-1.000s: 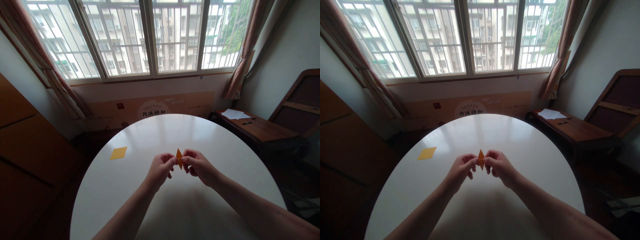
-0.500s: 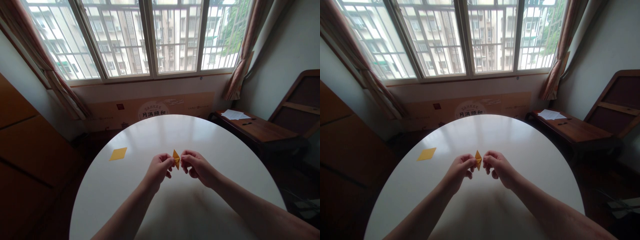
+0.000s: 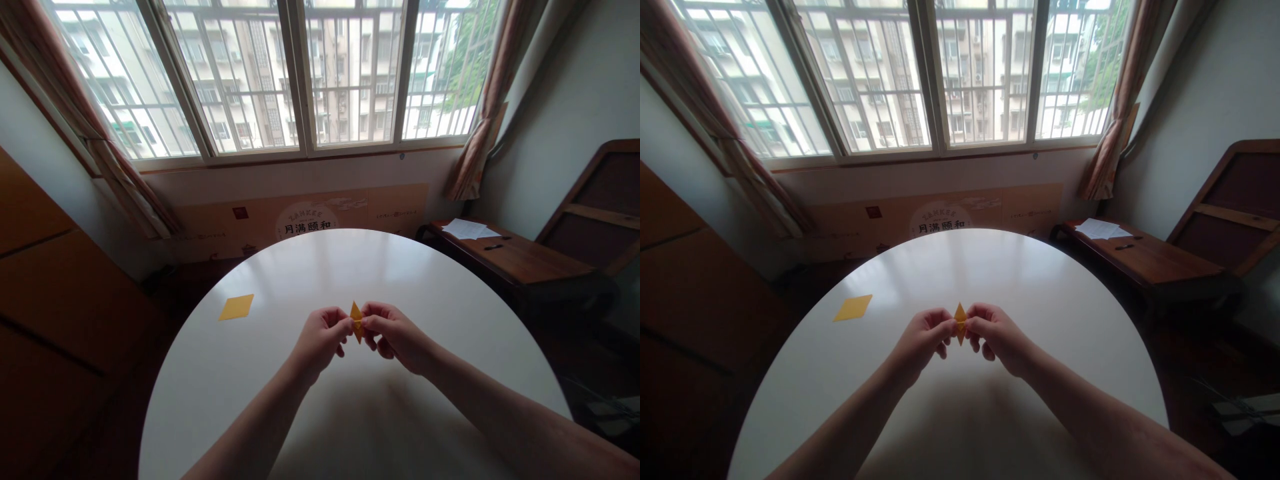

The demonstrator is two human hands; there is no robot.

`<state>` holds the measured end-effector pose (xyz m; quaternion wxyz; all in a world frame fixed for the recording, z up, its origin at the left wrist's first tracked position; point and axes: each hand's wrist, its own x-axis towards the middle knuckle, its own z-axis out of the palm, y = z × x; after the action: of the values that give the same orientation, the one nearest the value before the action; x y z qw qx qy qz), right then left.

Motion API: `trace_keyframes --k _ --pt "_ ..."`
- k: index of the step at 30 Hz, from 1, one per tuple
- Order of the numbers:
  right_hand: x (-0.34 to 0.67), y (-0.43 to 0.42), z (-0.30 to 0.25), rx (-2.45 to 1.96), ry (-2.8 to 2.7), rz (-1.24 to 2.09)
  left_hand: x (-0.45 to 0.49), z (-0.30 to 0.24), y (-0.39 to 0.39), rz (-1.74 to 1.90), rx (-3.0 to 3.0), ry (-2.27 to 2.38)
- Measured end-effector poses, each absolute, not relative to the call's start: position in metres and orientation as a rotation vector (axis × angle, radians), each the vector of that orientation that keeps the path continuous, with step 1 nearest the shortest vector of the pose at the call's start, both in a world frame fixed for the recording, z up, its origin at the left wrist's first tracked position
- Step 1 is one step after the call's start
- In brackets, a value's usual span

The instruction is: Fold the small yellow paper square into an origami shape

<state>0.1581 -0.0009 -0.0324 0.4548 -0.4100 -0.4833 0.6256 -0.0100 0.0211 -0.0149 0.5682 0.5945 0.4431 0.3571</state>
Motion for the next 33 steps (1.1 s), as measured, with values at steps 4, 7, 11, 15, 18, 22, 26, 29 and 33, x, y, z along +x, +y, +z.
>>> trace_keyframes --k 4,7,11,15,18,22,26,29,33 --pt "0.1584 -0.0001 -0.0329 -0.992 -1.193 1.501 -0.0102 -0.0161 0.0205 0.834 1.399 1.032" --pt "0.1582 0.0002 -0.0324 -0.997 -1.192 1.475 -0.0099 -0.0170 0.0203 0.846 1.373 1.029" --pt "0.1576 -0.0008 -0.0310 -0.992 -1.210 1.474 -0.0099 -0.0167 0.0212 0.857 1.345 1.030" --pt "0.1581 -0.0012 -0.0305 -0.983 -1.229 1.488 -0.0107 -0.0144 0.0220 0.853 1.344 1.020" --pt "0.1585 -0.0002 -0.0321 -0.988 -1.230 1.495 -0.0107 -0.0127 0.0214 0.856 1.352 1.020" --pt "0.1584 0.0011 -0.0348 -1.012 -1.218 1.505 -0.0096 -0.0124 0.0198 0.852 1.351 1.025" --pt "0.1580 0.0019 -0.0354 -1.027 -1.196 1.504 -0.0090 -0.0148 0.0196 0.842 1.324 1.029" --pt "0.1575 0.0022 -0.0351 -1.041 -1.184 1.499 -0.0088 -0.0167 0.0200 0.847 1.302 1.028" --pt "0.1564 0.0015 -0.0347 -1.050 -1.176 1.508 -0.0084 -0.0169 0.0201 0.859 1.291 1.026"
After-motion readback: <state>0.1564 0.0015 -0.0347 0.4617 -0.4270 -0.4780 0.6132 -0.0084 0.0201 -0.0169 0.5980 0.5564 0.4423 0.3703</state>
